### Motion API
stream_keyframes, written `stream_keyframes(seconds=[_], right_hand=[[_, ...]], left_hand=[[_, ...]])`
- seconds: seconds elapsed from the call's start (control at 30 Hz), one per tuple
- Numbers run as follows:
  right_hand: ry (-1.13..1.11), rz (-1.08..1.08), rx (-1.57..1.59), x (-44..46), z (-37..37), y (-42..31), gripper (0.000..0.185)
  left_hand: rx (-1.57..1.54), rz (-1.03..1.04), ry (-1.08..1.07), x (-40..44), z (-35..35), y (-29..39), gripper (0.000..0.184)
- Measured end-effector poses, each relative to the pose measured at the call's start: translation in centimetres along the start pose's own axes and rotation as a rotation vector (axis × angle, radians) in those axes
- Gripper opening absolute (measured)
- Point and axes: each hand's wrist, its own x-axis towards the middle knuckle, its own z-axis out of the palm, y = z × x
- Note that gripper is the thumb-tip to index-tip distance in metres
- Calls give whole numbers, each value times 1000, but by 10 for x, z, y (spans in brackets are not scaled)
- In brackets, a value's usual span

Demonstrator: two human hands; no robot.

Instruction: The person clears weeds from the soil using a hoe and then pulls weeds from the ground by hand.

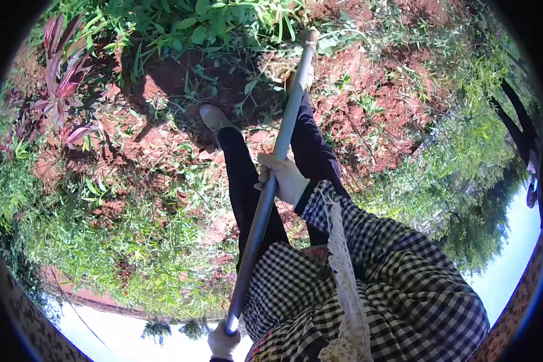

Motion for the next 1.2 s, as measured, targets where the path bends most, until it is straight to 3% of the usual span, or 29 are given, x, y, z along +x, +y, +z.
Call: stream_keyframes(seconds=[0.07, 0.1, 0.13, 0.17, 0.2, 0.23, 0.27, 0.37, 0.4, 0.5, 0.57, 0.6, 0.67, 0.73, 0.77, 0.87, 0.97, 1.07, 1.13, 1.17, 1.2], right_hand=[[60, -149, -44, -12, -3, -41, 21], [104, -216, -91, -5, -18, -60, 22], [206, -282, -39, -5, -27, -83, 23], [317, -394, -81, -9, -34, -108, 24], [260, -416, -60, -1, -61, -133, 25], [255, -493, -79, -12, -65, -150, 26], [297, -478, 108, -12, -73, -170, 23], [127, -650, 210, -34, -91, -205, 18], [-5, -570, 352, -38, -94, -217, 18], [-126, -635, 289, -43, -84, -222, 10], [-317, -565, 304, -35, -73, -215, 5], [-195, -573, 232, -32, -56, -209, 5], [-223, -488, 246, -10, -36, -192, 8], [-41, -461, 101, -2, -1, -171, 14], [-116, -377, 132, 27, -10, -159, 18], [-76, -262, 118, 35, 1, -119, 18], [-25, -183, 78, 22, -8, -96, 21], [-9, -144, 166, -2, -23, -93, 20], [88, -137, 217, -13, -49, -99, 22], [133, -205, 152, -19, -54, -102, 23], [140, -181, 157, -29, -61, -110, 24]], left_hand=[[58, 155, 61, 34, -15, 28, 20], [-42, 160, -45, 52, -34, 56, 19], [-84, 292, -129, 74, -50, 79, 21], [-64, 316, -103, 93, -53, 106, 26], [-7, 322, -179, 111, -63, 132, 25], [56, 330, -110, 119, -66, 151, 26], [52, 399, -68, 128, -68, 162, 26], [51, 461, -5, 131, -72, 196, 24], [20, 477, 57, 131, -71, 205, 22], [16, 474, 131, 128, -63, 203, 21], [-34, 432, 163, 122, -61, 192, 21], [-11, 385, 168, 114, -62, 187, 20], [-26, 313, 187, 101, -60, 173, 21], [4, 216, 176, 82, -55, 163, 23], [5, 188, 160, 75, -48, 150, 26], [-21, -30, -93, 40, -56, 140, 33], [63, -129, -184, 17, -50, 121, 46], [29, -52, -207, 6, -55, 111, 54], [77, 148, -244, 22, -38, 84, 60], [-325, 238, -255, 17, -45, 103, 56], [-362, 268, -266, 20, -41, 108, 59]])
